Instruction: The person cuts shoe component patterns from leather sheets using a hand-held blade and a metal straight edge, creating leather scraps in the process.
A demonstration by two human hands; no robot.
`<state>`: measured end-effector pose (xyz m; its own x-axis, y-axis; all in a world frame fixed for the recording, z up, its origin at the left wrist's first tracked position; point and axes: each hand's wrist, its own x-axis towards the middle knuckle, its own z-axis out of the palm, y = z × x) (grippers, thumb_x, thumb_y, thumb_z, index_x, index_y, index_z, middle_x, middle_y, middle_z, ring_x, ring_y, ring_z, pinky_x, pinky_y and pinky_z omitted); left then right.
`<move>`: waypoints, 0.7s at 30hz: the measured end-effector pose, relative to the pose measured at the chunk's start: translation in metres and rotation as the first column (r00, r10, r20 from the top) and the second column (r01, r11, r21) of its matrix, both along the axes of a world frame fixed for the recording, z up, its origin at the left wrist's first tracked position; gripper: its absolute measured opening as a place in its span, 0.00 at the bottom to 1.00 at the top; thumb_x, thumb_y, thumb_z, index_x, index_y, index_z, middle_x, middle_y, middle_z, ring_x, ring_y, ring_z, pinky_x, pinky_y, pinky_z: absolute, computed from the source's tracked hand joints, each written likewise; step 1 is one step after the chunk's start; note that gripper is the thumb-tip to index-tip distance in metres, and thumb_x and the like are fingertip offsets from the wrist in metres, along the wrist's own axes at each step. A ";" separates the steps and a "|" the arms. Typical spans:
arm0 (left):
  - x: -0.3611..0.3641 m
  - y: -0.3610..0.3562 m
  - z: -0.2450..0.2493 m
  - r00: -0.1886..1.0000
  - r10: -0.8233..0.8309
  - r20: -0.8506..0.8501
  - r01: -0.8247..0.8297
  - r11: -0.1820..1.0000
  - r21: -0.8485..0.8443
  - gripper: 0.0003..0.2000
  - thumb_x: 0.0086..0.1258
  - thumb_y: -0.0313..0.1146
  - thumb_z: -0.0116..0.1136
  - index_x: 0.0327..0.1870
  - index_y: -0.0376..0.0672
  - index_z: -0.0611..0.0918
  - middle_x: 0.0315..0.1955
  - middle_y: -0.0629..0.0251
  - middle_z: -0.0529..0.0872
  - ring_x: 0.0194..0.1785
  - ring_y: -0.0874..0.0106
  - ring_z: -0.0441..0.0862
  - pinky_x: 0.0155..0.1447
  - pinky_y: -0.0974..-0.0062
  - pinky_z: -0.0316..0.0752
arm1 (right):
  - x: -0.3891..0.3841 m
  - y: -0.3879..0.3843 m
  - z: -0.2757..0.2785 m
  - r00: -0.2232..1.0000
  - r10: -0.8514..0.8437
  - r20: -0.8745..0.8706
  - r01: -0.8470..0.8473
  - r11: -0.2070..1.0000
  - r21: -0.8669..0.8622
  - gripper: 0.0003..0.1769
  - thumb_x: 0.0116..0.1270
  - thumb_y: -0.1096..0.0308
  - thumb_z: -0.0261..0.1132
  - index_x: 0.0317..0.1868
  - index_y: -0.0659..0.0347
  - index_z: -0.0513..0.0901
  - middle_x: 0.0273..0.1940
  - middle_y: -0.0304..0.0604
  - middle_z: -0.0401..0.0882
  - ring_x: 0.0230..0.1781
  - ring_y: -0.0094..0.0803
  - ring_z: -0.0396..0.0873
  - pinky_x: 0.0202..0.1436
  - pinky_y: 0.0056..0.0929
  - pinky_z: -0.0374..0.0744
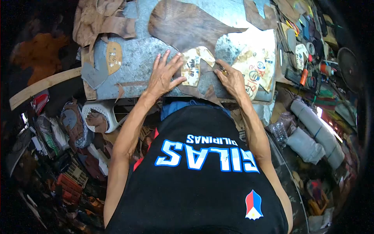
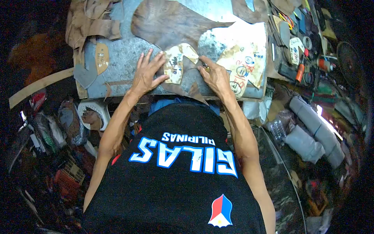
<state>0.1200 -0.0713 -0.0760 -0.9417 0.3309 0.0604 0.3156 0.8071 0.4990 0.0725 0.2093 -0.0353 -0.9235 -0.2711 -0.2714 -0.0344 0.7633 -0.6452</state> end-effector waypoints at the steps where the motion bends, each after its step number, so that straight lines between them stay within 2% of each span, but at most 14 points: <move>1: 0.000 0.001 0.001 1.000 -0.004 -0.001 0.004 1.000 0.005 0.30 0.62 0.53 0.64 0.63 0.47 0.77 0.70 0.60 0.69 0.76 0.52 0.55 0.77 0.47 0.46 | 0.000 0.000 -0.001 1.000 0.005 -0.001 -0.005 1.000 -0.004 0.20 0.65 0.60 0.67 0.57 0.52 0.81 0.51 0.49 0.84 0.45 0.48 0.85 0.46 0.39 0.82; 4: 0.002 0.002 0.002 1.000 0.016 -0.013 -0.015 0.999 0.035 0.28 0.62 0.53 0.64 0.61 0.49 0.79 0.70 0.61 0.69 0.76 0.51 0.55 0.77 0.46 0.46 | -0.001 -0.002 0.004 0.998 -0.024 0.052 0.024 1.000 -0.004 0.20 0.66 0.61 0.67 0.57 0.53 0.81 0.52 0.49 0.84 0.45 0.48 0.85 0.47 0.39 0.82; 5: 0.002 0.001 0.002 1.000 0.016 -0.009 -0.015 0.999 0.052 0.28 0.62 0.52 0.65 0.61 0.49 0.79 0.69 0.60 0.69 0.76 0.51 0.56 0.77 0.46 0.47 | 0.000 -0.003 0.003 1.000 -0.023 -0.002 0.023 0.998 -0.050 0.20 0.66 0.61 0.66 0.57 0.55 0.81 0.53 0.50 0.84 0.44 0.47 0.86 0.48 0.39 0.82; 8: 0.002 0.000 0.001 1.000 -0.005 -0.011 0.006 0.998 0.064 0.28 0.61 0.51 0.66 0.61 0.48 0.79 0.69 0.58 0.69 0.76 0.50 0.57 0.76 0.45 0.48 | 0.000 -0.001 0.000 1.000 -0.018 0.004 0.018 0.997 -0.077 0.20 0.66 0.61 0.66 0.58 0.56 0.81 0.53 0.51 0.83 0.46 0.48 0.85 0.49 0.39 0.82; 9: 0.001 0.001 0.000 1.000 -0.017 -0.017 0.018 0.998 0.053 0.28 0.61 0.51 0.67 0.60 0.47 0.79 0.69 0.58 0.69 0.75 0.50 0.57 0.76 0.45 0.48 | 0.001 0.002 -0.005 0.998 0.014 -0.060 -0.018 0.998 -0.064 0.20 0.66 0.62 0.66 0.58 0.56 0.81 0.54 0.51 0.83 0.48 0.49 0.85 0.50 0.39 0.82; 10: 0.001 0.003 -0.001 0.999 -0.031 -0.020 0.032 0.997 0.075 0.28 0.61 0.51 0.67 0.60 0.47 0.79 0.69 0.58 0.69 0.75 0.50 0.57 0.76 0.45 0.48 | -0.001 -0.001 0.003 0.998 -0.019 0.056 0.020 1.000 -0.015 0.20 0.66 0.62 0.66 0.57 0.56 0.82 0.55 0.51 0.82 0.49 0.49 0.84 0.52 0.39 0.82; 12: 0.001 0.002 0.000 1.000 -0.010 -0.009 0.010 0.999 0.046 0.28 0.60 0.49 0.68 0.60 0.47 0.79 0.69 0.58 0.69 0.75 0.50 0.58 0.76 0.44 0.48 | 0.000 0.001 0.000 0.998 0.004 -0.062 -0.009 0.997 -0.074 0.20 0.66 0.62 0.66 0.57 0.55 0.82 0.54 0.51 0.83 0.49 0.49 0.84 0.52 0.39 0.82; 14: 0.001 0.002 0.000 1.000 -0.022 -0.001 0.022 0.999 0.046 0.28 0.61 0.50 0.67 0.60 0.45 0.79 0.69 0.57 0.69 0.75 0.49 0.57 0.76 0.44 0.48 | -0.001 0.002 0.000 0.999 -0.004 -0.032 0.002 0.998 -0.068 0.20 0.66 0.62 0.66 0.58 0.54 0.81 0.54 0.51 0.83 0.48 0.49 0.84 0.51 0.40 0.82; 16: 0.000 0.002 0.002 1.000 -0.020 0.018 0.019 1.000 0.020 0.28 0.62 0.50 0.66 0.60 0.44 0.79 0.69 0.56 0.70 0.75 0.49 0.57 0.76 0.44 0.48 | -0.004 0.002 0.005 0.997 -0.004 0.081 0.006 0.999 -0.032 0.20 0.66 0.62 0.66 0.58 0.54 0.81 0.54 0.52 0.82 0.47 0.49 0.85 0.49 0.40 0.83; 21: 0.000 0.003 0.004 0.999 -0.029 0.038 0.028 0.999 0.030 0.27 0.64 0.49 0.65 0.60 0.44 0.79 0.70 0.56 0.69 0.76 0.49 0.57 0.76 0.44 0.46 | 0.000 0.004 -0.001 0.999 -0.012 0.039 0.015 0.997 -0.078 0.19 0.66 0.62 0.66 0.57 0.53 0.82 0.54 0.54 0.82 0.44 0.49 0.85 0.46 0.41 0.83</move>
<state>0.1204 -0.0684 -0.0721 -0.9337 0.3564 0.0345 0.3185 0.7826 0.5350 0.0722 0.2131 -0.0368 -0.9165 -0.2805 -0.2853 0.0015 0.7107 -0.7035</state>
